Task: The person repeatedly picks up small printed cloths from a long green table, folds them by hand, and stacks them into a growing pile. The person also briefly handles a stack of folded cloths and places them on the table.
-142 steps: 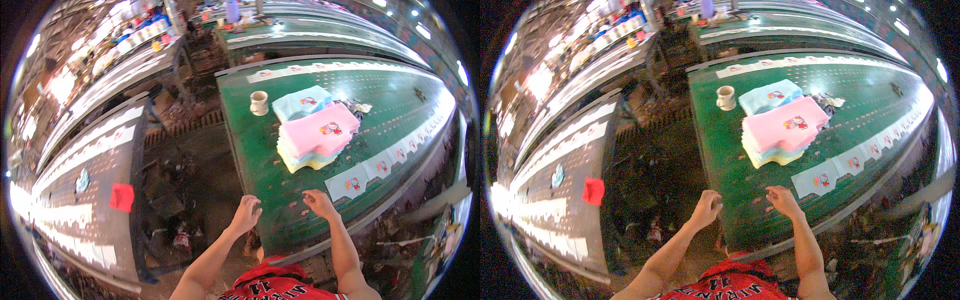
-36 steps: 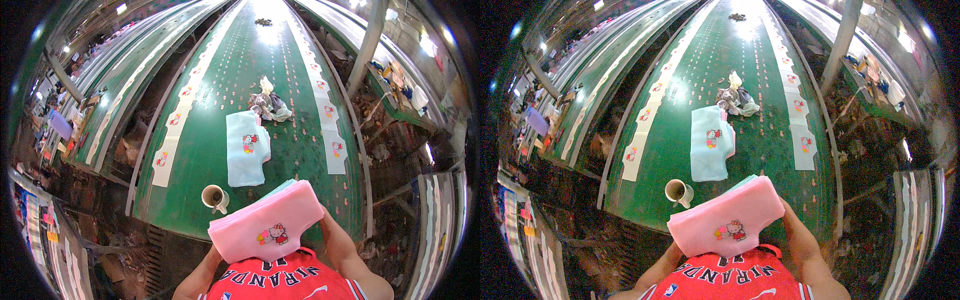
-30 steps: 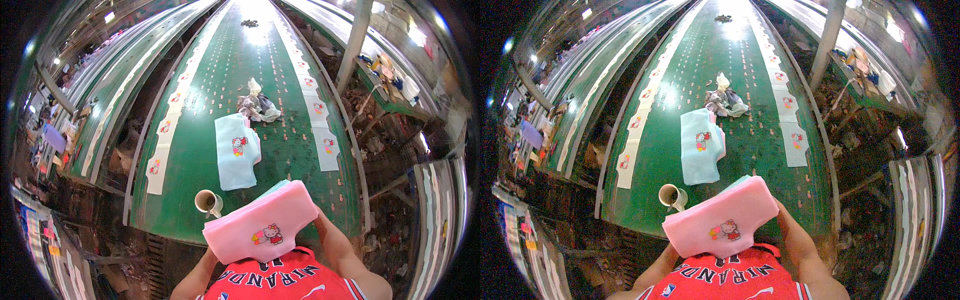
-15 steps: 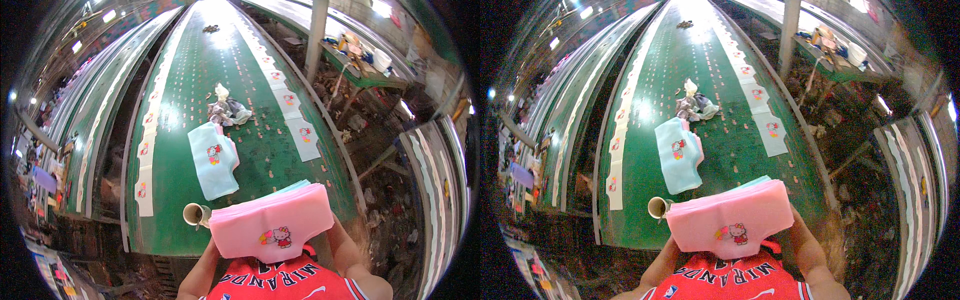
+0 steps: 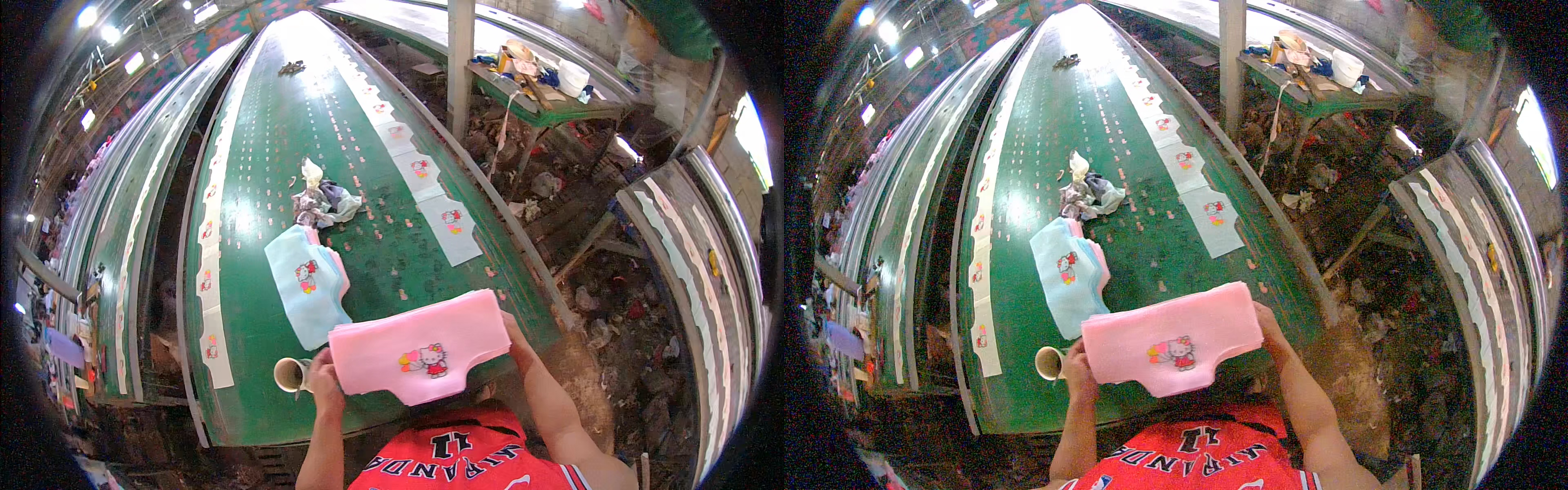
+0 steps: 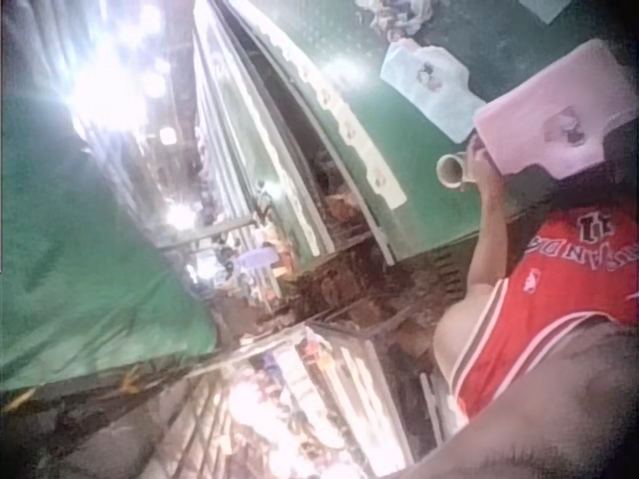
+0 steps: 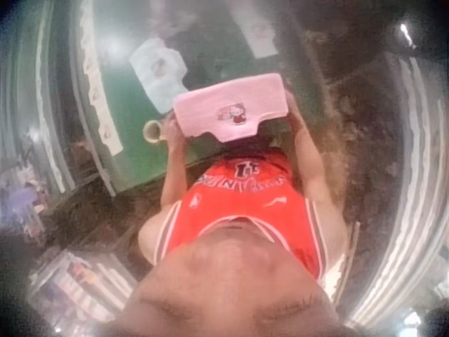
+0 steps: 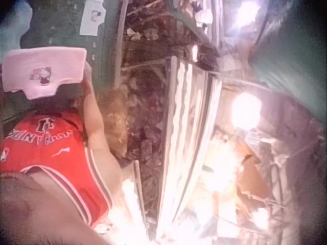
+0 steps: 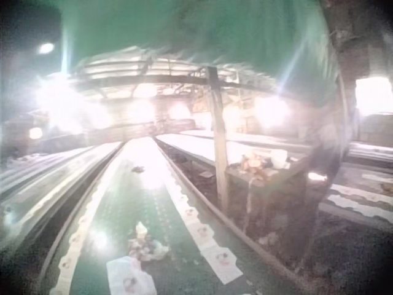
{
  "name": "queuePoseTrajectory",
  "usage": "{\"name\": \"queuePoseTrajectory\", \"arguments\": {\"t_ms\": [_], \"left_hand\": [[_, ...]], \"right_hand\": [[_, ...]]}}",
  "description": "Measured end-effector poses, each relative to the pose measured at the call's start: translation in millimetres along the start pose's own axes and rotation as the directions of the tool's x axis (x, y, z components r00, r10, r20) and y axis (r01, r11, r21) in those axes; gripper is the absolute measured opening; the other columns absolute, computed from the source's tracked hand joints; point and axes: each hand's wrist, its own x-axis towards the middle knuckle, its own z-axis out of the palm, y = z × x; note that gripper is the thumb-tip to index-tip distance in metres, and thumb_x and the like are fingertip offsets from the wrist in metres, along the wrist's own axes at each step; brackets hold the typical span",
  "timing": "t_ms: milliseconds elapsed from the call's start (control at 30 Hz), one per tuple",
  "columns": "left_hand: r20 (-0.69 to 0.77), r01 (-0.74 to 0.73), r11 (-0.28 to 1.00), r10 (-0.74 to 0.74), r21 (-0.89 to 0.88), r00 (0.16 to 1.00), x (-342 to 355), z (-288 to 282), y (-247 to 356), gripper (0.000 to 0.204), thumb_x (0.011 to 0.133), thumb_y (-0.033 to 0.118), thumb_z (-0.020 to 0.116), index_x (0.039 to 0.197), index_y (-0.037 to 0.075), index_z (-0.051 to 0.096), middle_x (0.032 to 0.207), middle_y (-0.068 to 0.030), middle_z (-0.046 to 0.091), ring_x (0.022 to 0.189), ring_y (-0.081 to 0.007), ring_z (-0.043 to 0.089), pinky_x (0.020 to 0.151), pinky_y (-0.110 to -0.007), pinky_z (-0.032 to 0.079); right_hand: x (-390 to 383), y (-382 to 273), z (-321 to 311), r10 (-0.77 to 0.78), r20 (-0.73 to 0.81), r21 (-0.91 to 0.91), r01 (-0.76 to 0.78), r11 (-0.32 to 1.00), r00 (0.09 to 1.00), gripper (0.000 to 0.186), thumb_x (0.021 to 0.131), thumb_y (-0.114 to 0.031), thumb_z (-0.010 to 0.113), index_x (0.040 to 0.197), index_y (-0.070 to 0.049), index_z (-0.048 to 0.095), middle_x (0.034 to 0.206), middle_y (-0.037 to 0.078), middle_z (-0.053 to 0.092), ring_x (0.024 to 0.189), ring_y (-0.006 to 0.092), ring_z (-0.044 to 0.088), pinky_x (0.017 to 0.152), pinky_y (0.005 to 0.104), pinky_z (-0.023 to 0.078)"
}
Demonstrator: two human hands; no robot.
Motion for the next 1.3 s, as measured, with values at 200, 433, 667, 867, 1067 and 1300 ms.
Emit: {"name": "queuePoseTrajectory", "arguments": {"t_ms": [200, 433, 667, 867, 1067, 1300], "left_hand": [[0.024, -0.605, 0.577, 0.713, 0.549, 0.701, -45.1, 94.9, 56.3, 0.029, 0.078, -0.007, 0.052, 0.105, -0.002, 0.06, 0.112, -0.0137, 0.063, 0.108, -0.0279, 0.059, 0.098, -0.038, 0.044], [0.467, -0.745, 0.422, 0.591, 0.516, 0.658, -96.6, 303.7, -8.4, 0.027, 0.075, -0.004, 0.063, 0.101, 0.003, 0.062, 0.108, -0.0139, 0.064, 0.109, -0.0341, 0.058, 0.098, -0.044, 0.043], [0.626, -0.803, 0.434, 0.507, 0.408, 0.592, -145.3, 471.7, -53.5, 0.031, 0.074, -0.001, 0.067, 0.105, 0.006, 0.063, 0.11, -0.0138, 0.064, 0.112, -0.0339, 0.058, 0.099, -0.043, 0.043], [0.607, -0.765, 0.454, 0.469, 0.458, 0.642, -126.7, 536.3, -80.4, 0.03, 0.076, 0.001, 0.067, 0.105, 0.006, 0.063, 0.11, -0.0147, 0.065, 0.112, -0.0353, 0.058, 0.1, -0.044, 0.042], [0.464, -0.664, 0.498, 0.475, 0.559, 0.747, -85.1, 571.0, -94.5, 0.029, 0.077, 0.004, 0.067, 0.106, 0.006, 0.063, 0.11, -0.0146, 0.065, 0.111, -0.0354, 0.058, 0.1, -0.044, 0.041], [0.171, -0.447, 0.578, 0.468, 0.683, 0.867, -30.4, 574.9, -115.1, 0.027, 0.078, 0.005, 0.065, 0.106, 0.006, 0.063, 0.105, -0.0119, 0.065, 0.106, -0.0327, 0.059, 0.096, -0.045, 0.04]], "right_hand": [[-10.8, -19.6, -80.0, -0.046, -0.096, -0.394, 0.004, 0.919, 0.994, 0.029, 0.096, -0.024, 0.062, 0.111, 0.0, 0.064, 0.097, 0.006, 0.067, 0.084, 0.0143, 0.065, 0.075, 0.0287, 0.052], [-60.1, -60.4, -215.2, -0.291, -0.062, -0.599, 0.197, 0.776, 0.955, 0.027, 0.093, -0.022, 0.066, 0.108, 0.0, 0.066, 0.092, 0.007, 0.07, 0.085, 0.0131, 0.067, 0.075, 0.0295, 0.052], [-106.4, -118.3, -323.2, -0.311, -0.133, -0.59, 0.177, 0.788, 0.941, 0.024, 0.092, -0.019, 0.067, 0.109, -0.002, 0.067, 0.092, 0.007, 0.07, 0.083, 0.0134, 0.064, 0.075, 0.0289, 0.051], [-65.2, -156.1, -374.9, -0.351, -0.054, -0.56, 0.263, 0.786, 0.935, 0.026, 0.092, -0.022, 0.067, 0.11, -0.003, 0.067, 0.095, 0.008, 0.071, 0.085, 0.0128, 0.064, 0.076, 0.0294, 0.052], [16.8, -200.8, -368.7, -0.259, 0.19, -0.567, 0.322, 0.758, 0.947, 0.031, 0.093, -0.021, 0.067, 0.117, -0.003, 0.064, 0.096, 0.008, 0.071, 0.085, 0.0134, 0.065, 0.078, 0.0297, 0.053], [131.9, -227.9, -338.4, -0.075, 0.436, -0.679, 0.382, 0.626, 0.897, 0.03, 0.091, -0.021, 0.068, 0.116, -0.005, 0.064, 0.094, 0.009, 0.071, 0.083, 0.0146, 0.064, 0.077, 0.0309, 0.052]]}}
